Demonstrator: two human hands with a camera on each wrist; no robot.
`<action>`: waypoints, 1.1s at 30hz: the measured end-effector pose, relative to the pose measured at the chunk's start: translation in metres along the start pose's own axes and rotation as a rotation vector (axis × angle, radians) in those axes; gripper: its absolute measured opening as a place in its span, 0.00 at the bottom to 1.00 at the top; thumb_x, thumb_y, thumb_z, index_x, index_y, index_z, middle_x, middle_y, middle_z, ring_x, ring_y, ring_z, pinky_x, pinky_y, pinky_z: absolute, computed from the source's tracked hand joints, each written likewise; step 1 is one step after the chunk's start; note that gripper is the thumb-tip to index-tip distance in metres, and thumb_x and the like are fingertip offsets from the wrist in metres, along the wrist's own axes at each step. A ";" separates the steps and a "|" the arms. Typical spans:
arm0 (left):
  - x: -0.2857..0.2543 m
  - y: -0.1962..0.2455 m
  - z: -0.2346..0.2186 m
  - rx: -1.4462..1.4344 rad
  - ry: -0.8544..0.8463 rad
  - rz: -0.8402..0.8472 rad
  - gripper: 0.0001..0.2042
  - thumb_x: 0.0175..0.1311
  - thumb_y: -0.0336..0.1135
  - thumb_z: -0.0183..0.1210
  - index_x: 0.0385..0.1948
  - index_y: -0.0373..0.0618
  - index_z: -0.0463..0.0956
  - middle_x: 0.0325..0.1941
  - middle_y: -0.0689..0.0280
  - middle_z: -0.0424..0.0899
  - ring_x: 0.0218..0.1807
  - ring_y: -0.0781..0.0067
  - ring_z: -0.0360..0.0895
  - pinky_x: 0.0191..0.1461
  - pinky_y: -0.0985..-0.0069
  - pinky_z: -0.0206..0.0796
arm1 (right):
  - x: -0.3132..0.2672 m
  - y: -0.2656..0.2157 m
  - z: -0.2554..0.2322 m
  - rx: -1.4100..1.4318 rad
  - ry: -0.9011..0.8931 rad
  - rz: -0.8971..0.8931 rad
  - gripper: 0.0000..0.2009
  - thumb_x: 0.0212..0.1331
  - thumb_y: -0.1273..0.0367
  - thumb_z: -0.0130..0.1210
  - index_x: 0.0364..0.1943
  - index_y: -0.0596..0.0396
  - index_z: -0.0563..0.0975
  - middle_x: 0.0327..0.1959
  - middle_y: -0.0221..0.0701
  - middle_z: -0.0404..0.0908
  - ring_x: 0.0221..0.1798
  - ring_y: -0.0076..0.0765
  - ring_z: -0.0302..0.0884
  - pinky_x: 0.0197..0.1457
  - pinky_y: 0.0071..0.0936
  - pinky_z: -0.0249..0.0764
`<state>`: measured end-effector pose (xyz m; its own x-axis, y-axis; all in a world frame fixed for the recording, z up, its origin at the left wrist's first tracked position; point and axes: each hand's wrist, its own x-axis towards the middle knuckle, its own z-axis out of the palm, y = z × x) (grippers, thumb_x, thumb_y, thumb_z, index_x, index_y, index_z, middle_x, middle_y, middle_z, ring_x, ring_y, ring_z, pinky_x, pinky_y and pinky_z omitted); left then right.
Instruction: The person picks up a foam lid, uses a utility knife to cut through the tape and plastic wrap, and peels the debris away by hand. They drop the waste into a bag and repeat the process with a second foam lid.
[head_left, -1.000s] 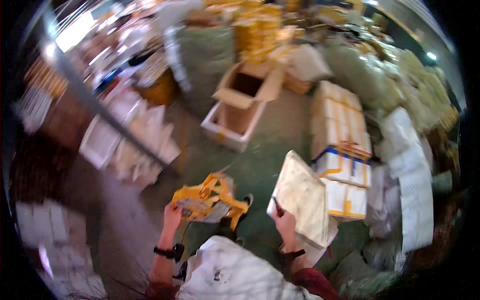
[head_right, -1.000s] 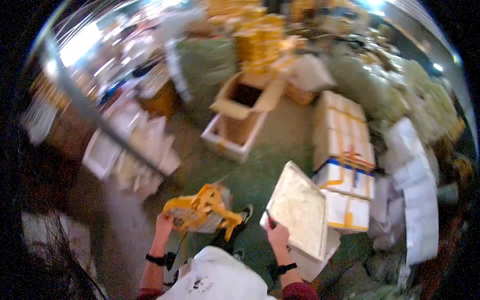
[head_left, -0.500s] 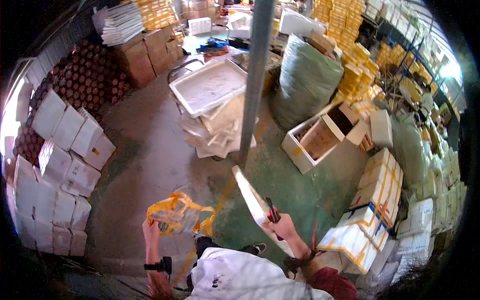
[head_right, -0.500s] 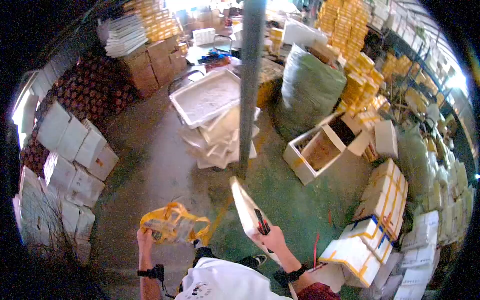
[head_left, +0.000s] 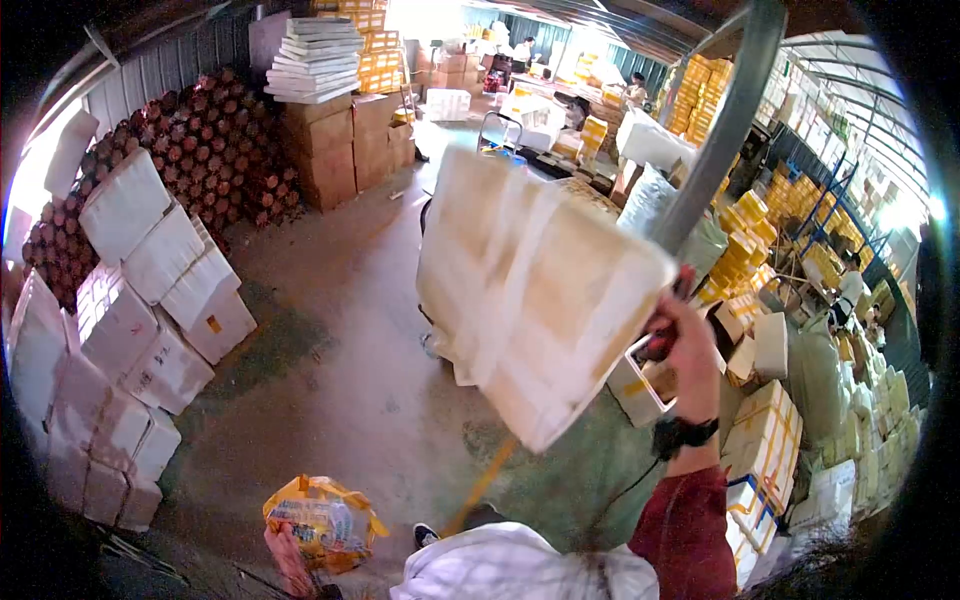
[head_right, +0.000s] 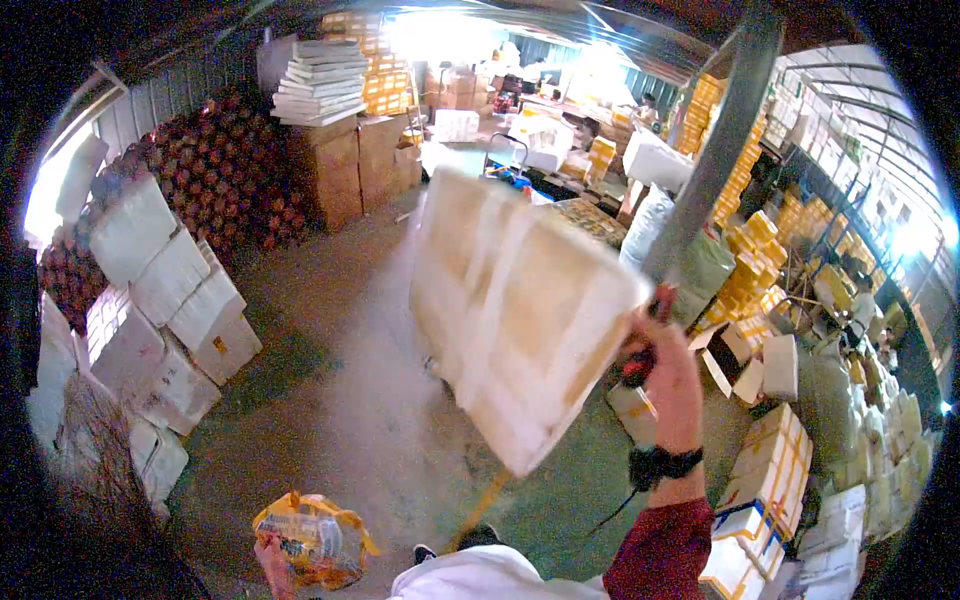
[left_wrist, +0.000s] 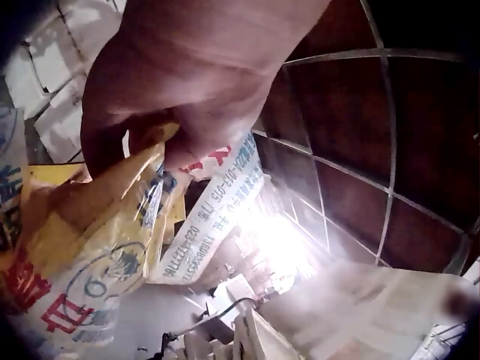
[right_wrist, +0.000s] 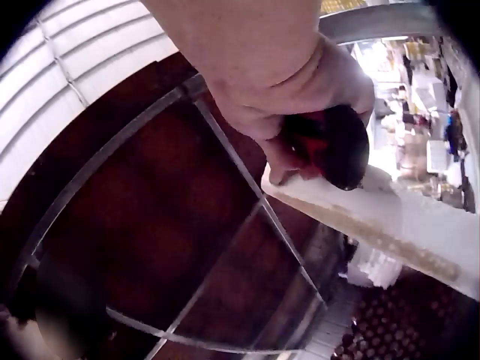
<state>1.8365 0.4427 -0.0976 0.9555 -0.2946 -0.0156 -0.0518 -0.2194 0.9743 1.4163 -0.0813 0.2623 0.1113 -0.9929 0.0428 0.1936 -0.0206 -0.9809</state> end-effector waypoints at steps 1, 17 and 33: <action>0.014 -0.012 -0.005 -0.031 0.017 -0.033 0.07 0.63 0.32 0.52 0.34 0.38 0.76 0.30 0.68 0.78 0.32 0.73 0.72 0.38 0.74 0.66 | 0.020 -0.009 -0.005 0.025 -0.009 -0.054 0.10 0.62 0.60 0.60 0.33 0.52 0.77 0.23 0.22 0.75 0.24 0.19 0.69 0.27 0.18 0.64; 0.329 0.013 0.097 -0.165 -0.123 -0.058 0.23 0.64 0.46 0.62 0.50 0.37 0.71 0.47 0.60 0.78 0.48 0.67 0.75 0.50 0.68 0.70 | 0.262 0.153 0.281 -0.974 0.124 -0.494 0.11 0.56 0.61 0.66 0.40 0.48 0.84 0.21 0.34 0.81 0.22 0.33 0.77 0.29 0.34 0.72; 0.675 0.061 0.335 -0.203 -0.073 -0.225 0.19 0.67 0.44 0.59 0.49 0.38 0.74 0.46 0.61 0.81 0.47 0.69 0.77 0.50 0.70 0.70 | 0.470 0.475 0.439 -0.892 0.024 -0.082 0.15 0.54 0.59 0.67 0.35 0.56 0.82 0.26 0.40 0.83 0.27 0.46 0.81 0.32 0.37 0.77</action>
<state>2.3812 -0.0809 -0.1240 0.9125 -0.3278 -0.2446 0.2244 -0.0986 0.9695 1.9888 -0.5066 -0.1003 0.1080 -0.9862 0.1253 -0.6304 -0.1654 -0.7584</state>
